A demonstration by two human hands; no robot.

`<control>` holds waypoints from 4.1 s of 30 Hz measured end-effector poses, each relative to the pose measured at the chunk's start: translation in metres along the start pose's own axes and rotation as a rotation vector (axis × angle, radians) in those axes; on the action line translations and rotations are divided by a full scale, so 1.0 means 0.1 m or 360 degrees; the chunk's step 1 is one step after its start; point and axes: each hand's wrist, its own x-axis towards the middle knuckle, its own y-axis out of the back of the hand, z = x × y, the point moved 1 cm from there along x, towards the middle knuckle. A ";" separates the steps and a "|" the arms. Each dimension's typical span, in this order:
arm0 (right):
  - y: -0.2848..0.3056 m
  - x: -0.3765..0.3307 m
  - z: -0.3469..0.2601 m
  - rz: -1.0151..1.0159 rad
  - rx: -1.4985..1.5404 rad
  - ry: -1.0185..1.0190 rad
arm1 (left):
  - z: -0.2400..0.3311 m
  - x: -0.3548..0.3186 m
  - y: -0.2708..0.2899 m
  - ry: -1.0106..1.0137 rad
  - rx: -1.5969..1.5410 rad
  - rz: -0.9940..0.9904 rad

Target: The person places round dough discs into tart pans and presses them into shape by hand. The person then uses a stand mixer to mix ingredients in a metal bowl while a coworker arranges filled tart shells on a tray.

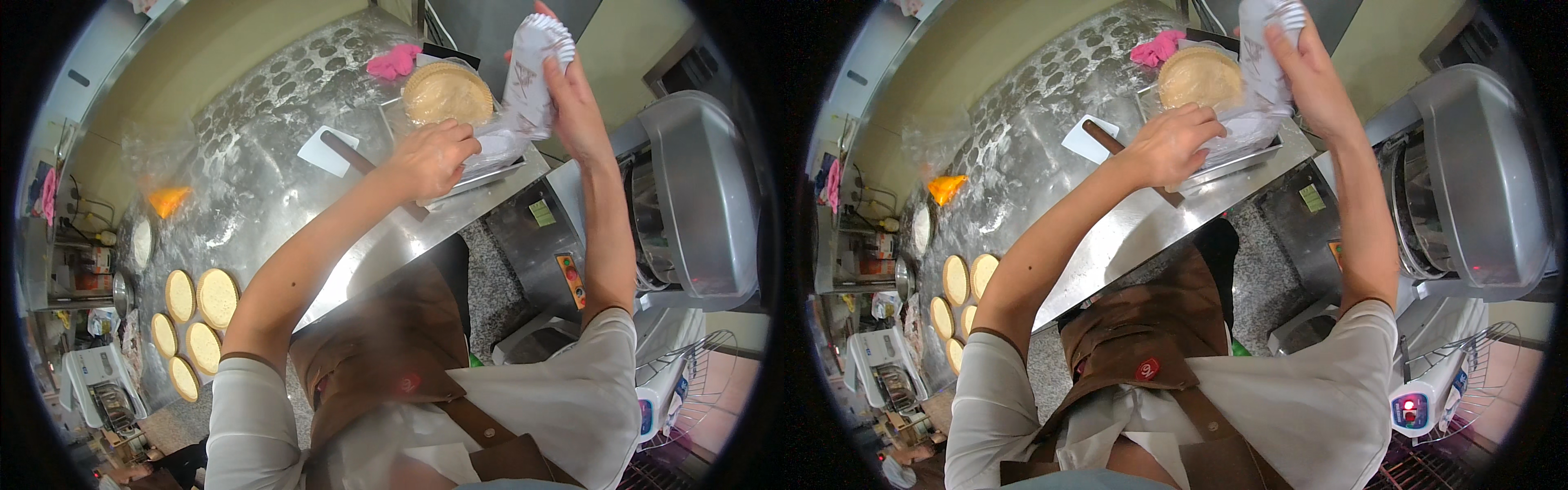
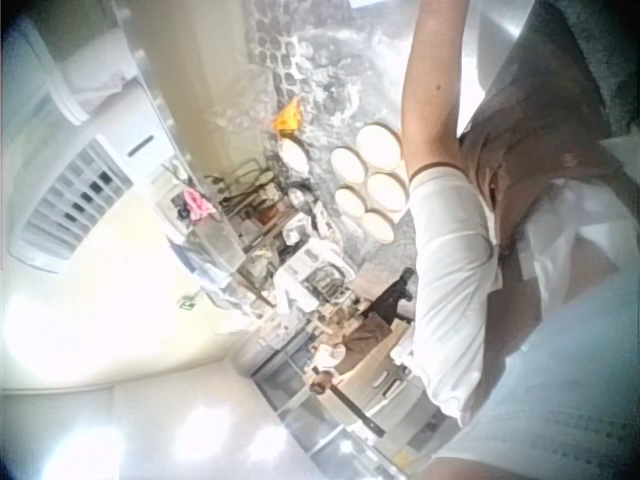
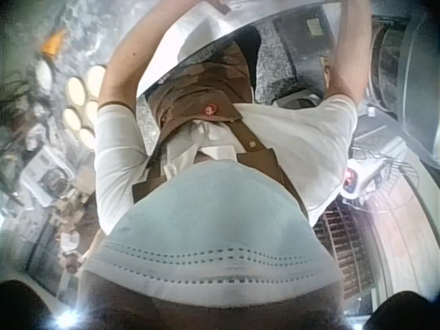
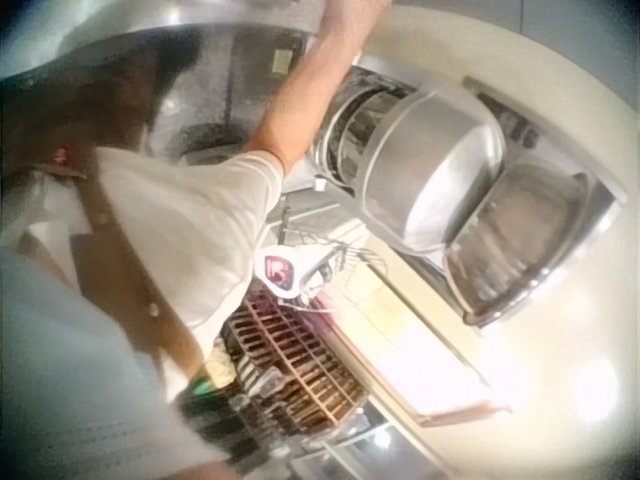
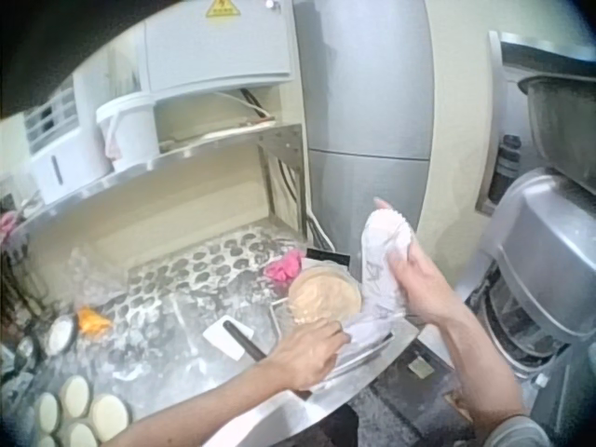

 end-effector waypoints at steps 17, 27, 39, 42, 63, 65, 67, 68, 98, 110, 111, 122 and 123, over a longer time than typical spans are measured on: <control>-0.28 -0.22 0.61 -0.1500 -0.3044 0.1062 | 0.00 -0.10 -0.01 -0.0084 -0.0066 0.0210; 0.10 0.00 0.45 -0.1297 -0.2055 0.0177 | -0.02 -0.08 -0.03 0.0061 -0.0318 0.0225; 0.36 0.01 0.16 -0.1129 -0.1474 -0.0601 | 0.04 -0.09 0.02 0.0058 -0.0425 0.0182; 0.18 -0.05 0.39 -0.1073 -0.1321 -0.0533 | -0.03 -0.07 -0.01 -0.0015 -0.0420 0.0261; 0.40 -0.32 0.66 -0.0636 -0.0550 -0.0858 | 0.15 0.39 -0.07 -0.0092 -0.0112 0.0660; 0.41 -0.34 0.62 -0.0787 -0.0899 -0.0777 | 0.13 0.42 -0.09 -0.0084 -0.0074 0.0525; 0.42 -0.34 0.59 -0.0918 -0.1173 -0.0671 | 0.09 0.46 -0.14 -0.0100 -0.0054 0.0531; 0.41 -0.34 0.59 -0.0978 -0.1268 -0.0606 | 0.06 0.47 -0.17 -0.0116 -0.0054 0.0602; 0.47 -0.62 0.78 -0.0160 -0.1016 -0.0450 | 0.10 0.49 -0.36 0.0109 0.0100 0.0383; 0.31 -0.58 0.84 0.0031 -0.1155 -0.0475 | 0.23 0.50 -0.33 0.0003 0.0334 0.0016; 0.29 -0.60 0.87 0.0080 -0.1089 -0.0447 | 0.25 0.51 -0.34 -0.0041 0.0421 0.0005; 0.28 -0.81 1.11 0.0190 -0.0578 -0.0622 | 0.21 0.39 -0.45 0.0204 0.0202 0.0369; 0.30 -0.83 1.10 0.0272 -0.0595 -0.0602 | 0.29 0.27 -0.39 0.0187 0.0169 0.0549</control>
